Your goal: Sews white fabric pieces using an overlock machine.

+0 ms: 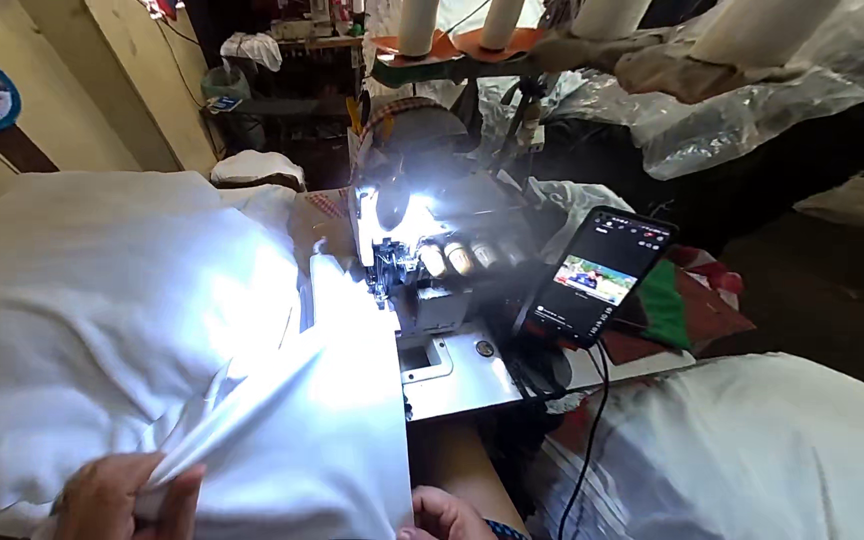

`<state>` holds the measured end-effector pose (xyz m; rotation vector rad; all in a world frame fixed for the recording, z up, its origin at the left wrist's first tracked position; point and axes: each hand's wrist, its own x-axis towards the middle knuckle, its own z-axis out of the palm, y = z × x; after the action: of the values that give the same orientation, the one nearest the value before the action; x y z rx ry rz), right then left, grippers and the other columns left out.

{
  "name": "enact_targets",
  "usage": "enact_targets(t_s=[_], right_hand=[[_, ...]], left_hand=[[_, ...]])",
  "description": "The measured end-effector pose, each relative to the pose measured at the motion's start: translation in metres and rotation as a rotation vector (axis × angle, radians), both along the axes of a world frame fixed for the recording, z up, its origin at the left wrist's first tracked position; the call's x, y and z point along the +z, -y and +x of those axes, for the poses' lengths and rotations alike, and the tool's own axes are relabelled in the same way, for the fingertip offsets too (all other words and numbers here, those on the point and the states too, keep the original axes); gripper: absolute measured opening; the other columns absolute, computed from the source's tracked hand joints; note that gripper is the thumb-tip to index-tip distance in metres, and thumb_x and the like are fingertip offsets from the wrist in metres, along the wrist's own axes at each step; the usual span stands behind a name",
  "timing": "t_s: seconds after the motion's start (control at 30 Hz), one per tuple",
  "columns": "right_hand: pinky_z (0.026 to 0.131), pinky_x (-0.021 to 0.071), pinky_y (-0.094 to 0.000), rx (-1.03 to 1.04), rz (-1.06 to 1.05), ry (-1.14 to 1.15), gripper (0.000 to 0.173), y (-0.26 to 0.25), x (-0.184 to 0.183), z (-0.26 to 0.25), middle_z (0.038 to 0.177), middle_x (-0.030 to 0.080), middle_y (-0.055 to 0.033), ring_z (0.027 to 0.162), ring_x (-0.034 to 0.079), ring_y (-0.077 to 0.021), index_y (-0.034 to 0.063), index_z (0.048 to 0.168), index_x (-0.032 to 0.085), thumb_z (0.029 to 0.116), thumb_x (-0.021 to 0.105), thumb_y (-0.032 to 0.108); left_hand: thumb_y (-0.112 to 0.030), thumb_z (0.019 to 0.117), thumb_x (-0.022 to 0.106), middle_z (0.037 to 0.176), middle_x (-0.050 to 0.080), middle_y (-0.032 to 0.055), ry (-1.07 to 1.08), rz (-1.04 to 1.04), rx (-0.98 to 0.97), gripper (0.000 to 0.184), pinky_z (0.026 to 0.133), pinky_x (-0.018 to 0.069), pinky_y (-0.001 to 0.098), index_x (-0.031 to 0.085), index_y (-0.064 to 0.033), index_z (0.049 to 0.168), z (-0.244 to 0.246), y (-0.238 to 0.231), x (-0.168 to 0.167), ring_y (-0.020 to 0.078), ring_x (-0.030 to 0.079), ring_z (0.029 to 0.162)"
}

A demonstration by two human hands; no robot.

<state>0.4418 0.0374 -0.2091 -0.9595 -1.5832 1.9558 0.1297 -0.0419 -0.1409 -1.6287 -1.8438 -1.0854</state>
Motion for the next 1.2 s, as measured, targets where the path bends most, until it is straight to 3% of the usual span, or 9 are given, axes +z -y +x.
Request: enact_targets(t_s=[0.1, 0.23, 0.33, 0.47, 0.7, 0.8, 0.9, 1.1, 1.2], right_hand=[[0.071, 0.0592, -0.0283, -0.061, 0.049, -0.023, 0.009, -0.019, 0.008, -0.013, 0.085, 0.071, -0.0008, 0.074, 0.068, -0.0062, -0.0008, 0.101, 0.069, 0.0947, 0.066, 0.005], [0.070, 0.0602, -0.0295, -0.144, 0.058, -0.027, 0.009, -0.047, 0.011, -0.029, 0.084, 0.072, -0.0019, 0.075, 0.069, -0.0083, 0.0006, 0.101, 0.070, 0.0937, 0.066, 0.005], [0.070, 0.0602, -0.0301, -0.215, 0.052, -0.033, 0.021, -0.071, 0.019, -0.039, 0.085, 0.072, -0.0016, 0.074, 0.069, -0.0090, -0.0001, 0.112, 0.066, 0.0917, 0.068, 0.004], [0.063, 0.0578, -0.0271, -0.307, 0.224, -0.082, 0.037, -0.099, 0.025, -0.051, 0.079, 0.071, 0.0000, 0.066, 0.068, -0.0080, 0.0050, 0.121, 0.051, 0.0896, 0.071, 0.001], [0.075, 0.0607, -0.0252, -0.338, 0.860, 0.133, 0.023, -0.136, 0.032, -0.066, 0.098, 0.077, 0.0001, 0.081, 0.071, -0.0043, 0.0109, 0.110, 0.079, 0.0978, 0.059, 0.014], [0.080, 0.0601, -0.0249, -0.360, 0.909, 0.181, 0.026, -0.137, 0.036, -0.068, 0.101, 0.077, 0.0021, 0.089, 0.072, -0.0030, 0.0147, 0.108, 0.080, 0.0963, 0.057, 0.014], [0.077, 0.0592, -0.0223, -0.345, 0.858, 0.157, 0.025, -0.133, 0.038, -0.066, 0.100, 0.077, 0.0011, 0.083, 0.070, -0.0020, 0.0122, 0.110, 0.079, 0.0964, 0.058, 0.013], [0.063, 0.0556, -0.0192, -0.314, 0.726, 0.102, 0.022, -0.128, 0.047, -0.061, 0.085, 0.072, 0.0022, 0.067, 0.064, -0.0007, 0.0086, 0.104, 0.077, 0.0977, 0.057, 0.013], [0.062, 0.0549, -0.0183, -0.327, 0.733, 0.094, 0.021, -0.128, 0.055, -0.065, 0.086, 0.071, 0.0022, 0.067, 0.063, -0.0001, 0.0083, 0.104, 0.076, 0.0986, 0.057, 0.017]], left_hand=[[-0.047, 0.1027, 0.056, 0.083, 0.058, 0.0160, -0.092, 0.079, 0.029, 0.046, 0.082, 0.0459, 0.0351, 0.059, -0.0019, 0.094, -0.015, -0.056, 0.025, 0.0248, 0.058, 0.085], [-0.026, 0.0942, 0.069, 0.118, 0.063, 0.0296, 0.018, -0.079, 0.000, 0.036, 0.095, 0.0454, 0.0667, 0.070, 0.0032, 0.114, 0.003, -0.122, 0.028, 0.0509, 0.059, 0.113], [-0.023, 0.0970, 0.059, 0.108, 0.075, 0.0150, 0.009, -0.173, -0.164, 0.026, 0.089, 0.0563, 0.0524, 0.077, -0.0041, 0.099, 0.067, -0.142, 0.005, 0.0336, 0.071, 0.102], [-0.034, 0.1002, 0.051, 0.113, 0.077, 0.0004, 0.024, -0.221, -0.202, 0.035, 0.086, 0.0581, 0.0458, 0.080, -0.0152, 0.108, 0.098, -0.163, -0.022, 0.0193, 0.074, 0.100], [-0.031, 0.0981, 0.058, 0.118, 0.073, 0.0068, 0.140, -0.481, -0.176, 0.030, 0.101, 0.0517, 0.0525, 0.078, -0.0111, 0.108, 0.062, -0.218, 0.001, 0.0252, 0.067, 0.116], [-0.028, 0.0955, 0.065, 0.118, 0.070, 0.0099, 0.128, -0.544, -0.156, 0.025, 0.101, 0.0503, 0.0535, 0.075, -0.0063, 0.102, 0.048, -0.243, 0.003, 0.0282, 0.065, 0.116], [-0.018, 0.0949, 0.065, 0.124, 0.066, 0.0120, 0.149, -0.585, -0.150, 0.023, 0.105, 0.0452, 0.0560, 0.074, -0.0047, 0.112, 0.037, -0.261, 0.006, 0.0314, 0.059, 0.123], [-0.012, 0.0996, 0.063, 0.103, 0.069, 0.0142, 0.496, -0.221, -0.162, 0.015, 0.090, 0.0556, 0.0458, 0.070, -0.0006, 0.105, 0.034, -0.247, -0.014, 0.0260, 0.068, 0.098], [-0.005, 0.0971, 0.060, 0.095, 0.067, 0.0119, 0.608, 0.073, -0.117, 0.014, 0.080, 0.0568, 0.0299, 0.069, 0.0036, 0.105, 0.048, -0.209, -0.020, 0.0147, 0.066, 0.086]])
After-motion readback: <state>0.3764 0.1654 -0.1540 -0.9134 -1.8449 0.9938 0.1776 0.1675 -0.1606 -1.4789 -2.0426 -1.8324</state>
